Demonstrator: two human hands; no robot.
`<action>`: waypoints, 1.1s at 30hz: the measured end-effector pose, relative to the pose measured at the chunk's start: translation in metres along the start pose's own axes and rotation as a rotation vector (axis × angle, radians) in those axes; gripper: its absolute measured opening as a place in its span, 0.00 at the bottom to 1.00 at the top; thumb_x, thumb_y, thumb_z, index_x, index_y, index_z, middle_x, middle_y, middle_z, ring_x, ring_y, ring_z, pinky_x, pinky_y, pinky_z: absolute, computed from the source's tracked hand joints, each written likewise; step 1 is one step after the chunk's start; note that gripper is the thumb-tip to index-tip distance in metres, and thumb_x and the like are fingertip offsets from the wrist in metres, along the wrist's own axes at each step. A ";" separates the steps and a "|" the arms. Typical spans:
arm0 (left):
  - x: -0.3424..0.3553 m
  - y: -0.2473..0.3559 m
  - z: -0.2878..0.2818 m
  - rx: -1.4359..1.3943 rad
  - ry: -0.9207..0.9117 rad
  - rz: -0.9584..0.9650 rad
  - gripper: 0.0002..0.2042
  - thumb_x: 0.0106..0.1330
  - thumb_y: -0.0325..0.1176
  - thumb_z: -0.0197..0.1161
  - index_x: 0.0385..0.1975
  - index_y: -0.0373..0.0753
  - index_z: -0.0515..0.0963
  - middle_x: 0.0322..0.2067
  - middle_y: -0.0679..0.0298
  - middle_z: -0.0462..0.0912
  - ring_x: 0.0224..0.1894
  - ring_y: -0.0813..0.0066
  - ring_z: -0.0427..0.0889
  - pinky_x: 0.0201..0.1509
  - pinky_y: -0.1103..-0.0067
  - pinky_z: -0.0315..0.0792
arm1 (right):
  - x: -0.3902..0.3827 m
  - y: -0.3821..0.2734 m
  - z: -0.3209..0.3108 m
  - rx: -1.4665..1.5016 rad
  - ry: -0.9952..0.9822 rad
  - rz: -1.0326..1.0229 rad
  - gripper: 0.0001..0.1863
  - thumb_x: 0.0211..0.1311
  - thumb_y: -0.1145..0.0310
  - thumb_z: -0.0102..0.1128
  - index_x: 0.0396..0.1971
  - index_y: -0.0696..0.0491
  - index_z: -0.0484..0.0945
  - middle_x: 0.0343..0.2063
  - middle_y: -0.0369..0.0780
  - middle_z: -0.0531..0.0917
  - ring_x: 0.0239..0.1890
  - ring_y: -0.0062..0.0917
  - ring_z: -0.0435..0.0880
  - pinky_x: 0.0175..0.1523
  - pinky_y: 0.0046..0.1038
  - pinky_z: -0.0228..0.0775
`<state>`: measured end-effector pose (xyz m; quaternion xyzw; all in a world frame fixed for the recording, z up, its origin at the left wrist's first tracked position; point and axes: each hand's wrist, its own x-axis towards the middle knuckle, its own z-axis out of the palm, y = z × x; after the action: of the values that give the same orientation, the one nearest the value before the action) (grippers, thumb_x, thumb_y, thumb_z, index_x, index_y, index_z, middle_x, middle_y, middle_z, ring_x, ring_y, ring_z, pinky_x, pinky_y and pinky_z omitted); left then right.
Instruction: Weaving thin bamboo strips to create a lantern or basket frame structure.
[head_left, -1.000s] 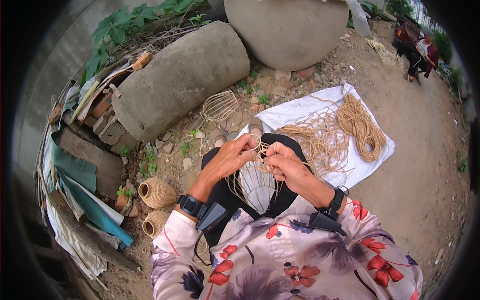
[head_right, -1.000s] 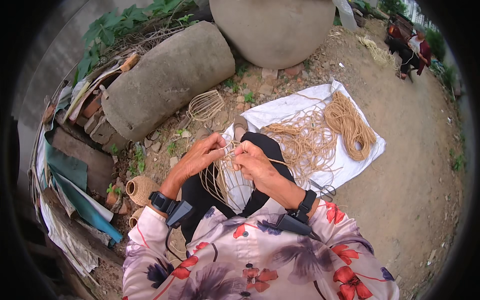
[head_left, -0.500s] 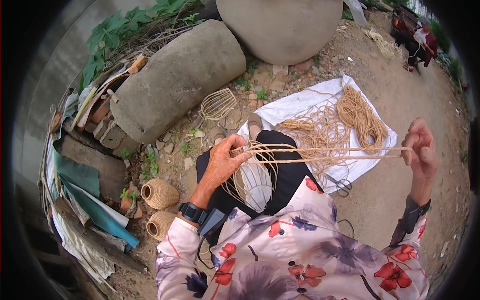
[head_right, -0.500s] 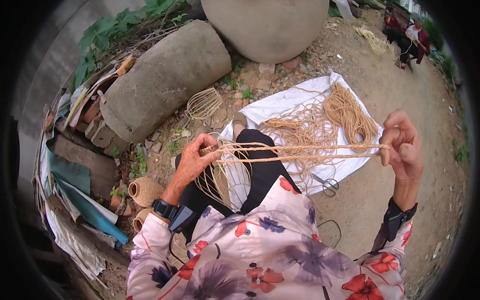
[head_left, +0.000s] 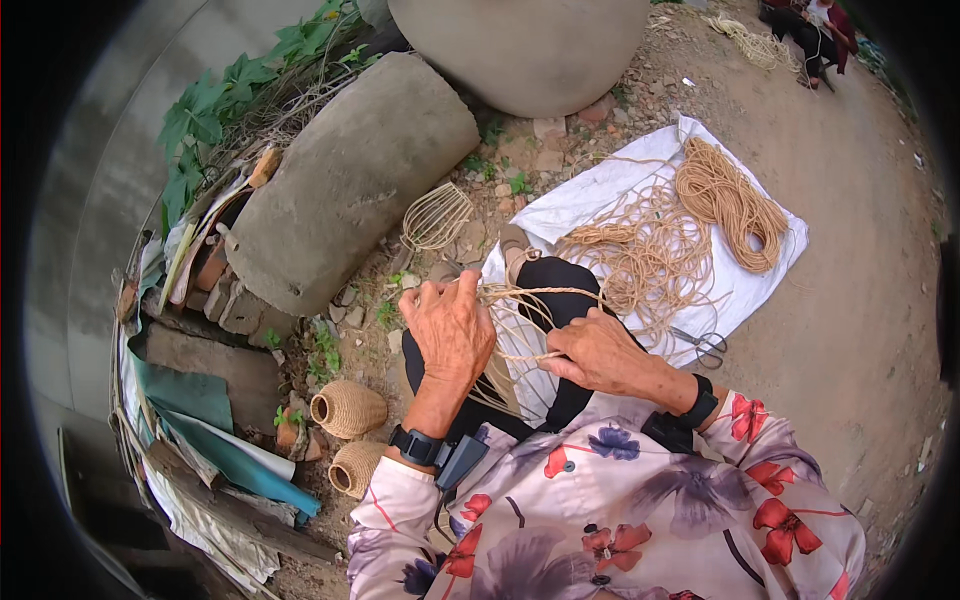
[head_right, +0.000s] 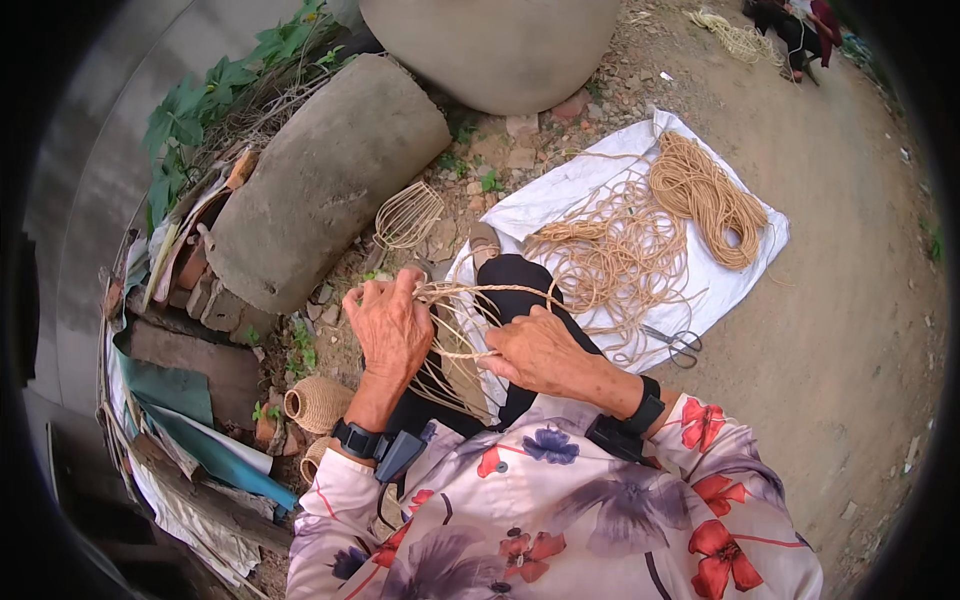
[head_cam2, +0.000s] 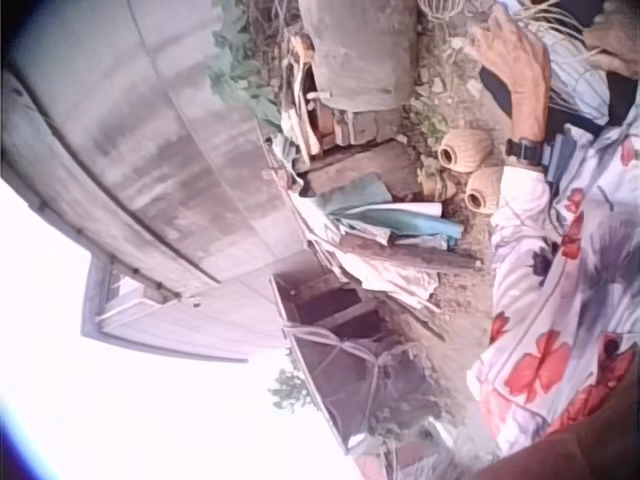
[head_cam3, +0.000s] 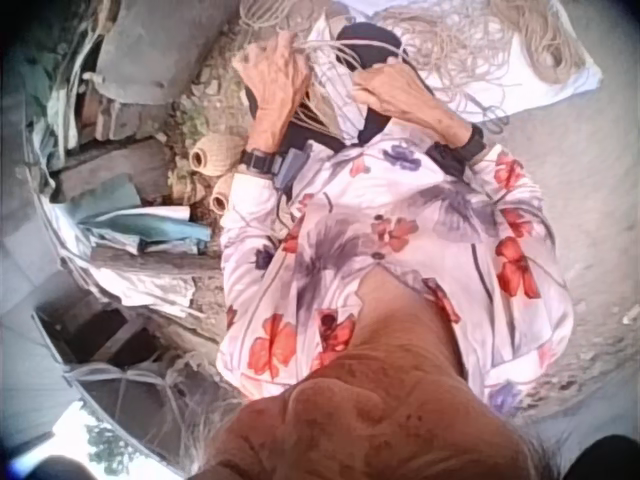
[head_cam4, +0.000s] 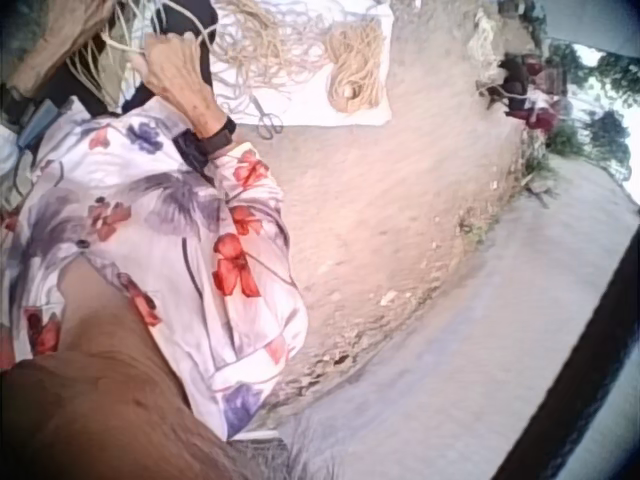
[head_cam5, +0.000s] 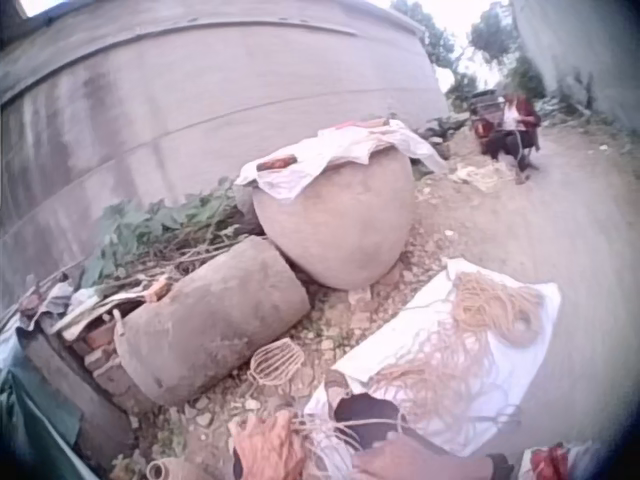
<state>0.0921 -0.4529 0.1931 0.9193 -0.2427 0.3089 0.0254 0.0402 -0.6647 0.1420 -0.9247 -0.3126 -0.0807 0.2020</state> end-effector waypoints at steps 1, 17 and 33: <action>-0.002 -0.002 0.005 -0.118 -0.076 -0.069 0.12 0.58 0.23 0.53 0.42 0.42 0.73 0.28 0.54 0.82 0.29 0.52 0.80 0.40 0.64 0.70 | -0.005 0.010 -0.009 0.449 -0.143 0.070 0.17 0.64 0.54 0.58 0.31 0.54 0.78 0.30 0.41 0.81 0.36 0.33 0.77 0.45 0.30 0.64; 0.001 -0.028 0.007 -0.647 -0.399 -0.456 0.19 0.56 0.22 0.58 0.48 0.46 0.73 0.22 0.60 0.80 0.26 0.65 0.81 0.33 0.70 0.74 | -0.170 0.210 0.012 0.114 0.528 0.801 0.20 0.53 0.68 0.63 0.47 0.59 0.77 0.42 0.46 0.81 0.42 0.38 0.81 0.50 0.34 0.72; 0.025 -0.055 -0.013 -1.016 -0.574 -0.746 0.20 0.54 0.19 0.60 0.47 0.39 0.69 0.27 0.64 0.81 0.29 0.80 0.78 0.34 0.82 0.71 | -0.107 0.135 0.005 0.897 0.288 0.436 0.17 0.69 0.59 0.54 0.25 0.56 0.79 0.19 0.28 0.76 0.24 0.14 0.69 0.31 0.21 0.62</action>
<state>0.1276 -0.4127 0.2237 0.8608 -0.0221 -0.1279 0.4922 0.0378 -0.8186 0.0648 -0.7704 -0.0854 -0.0213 0.6315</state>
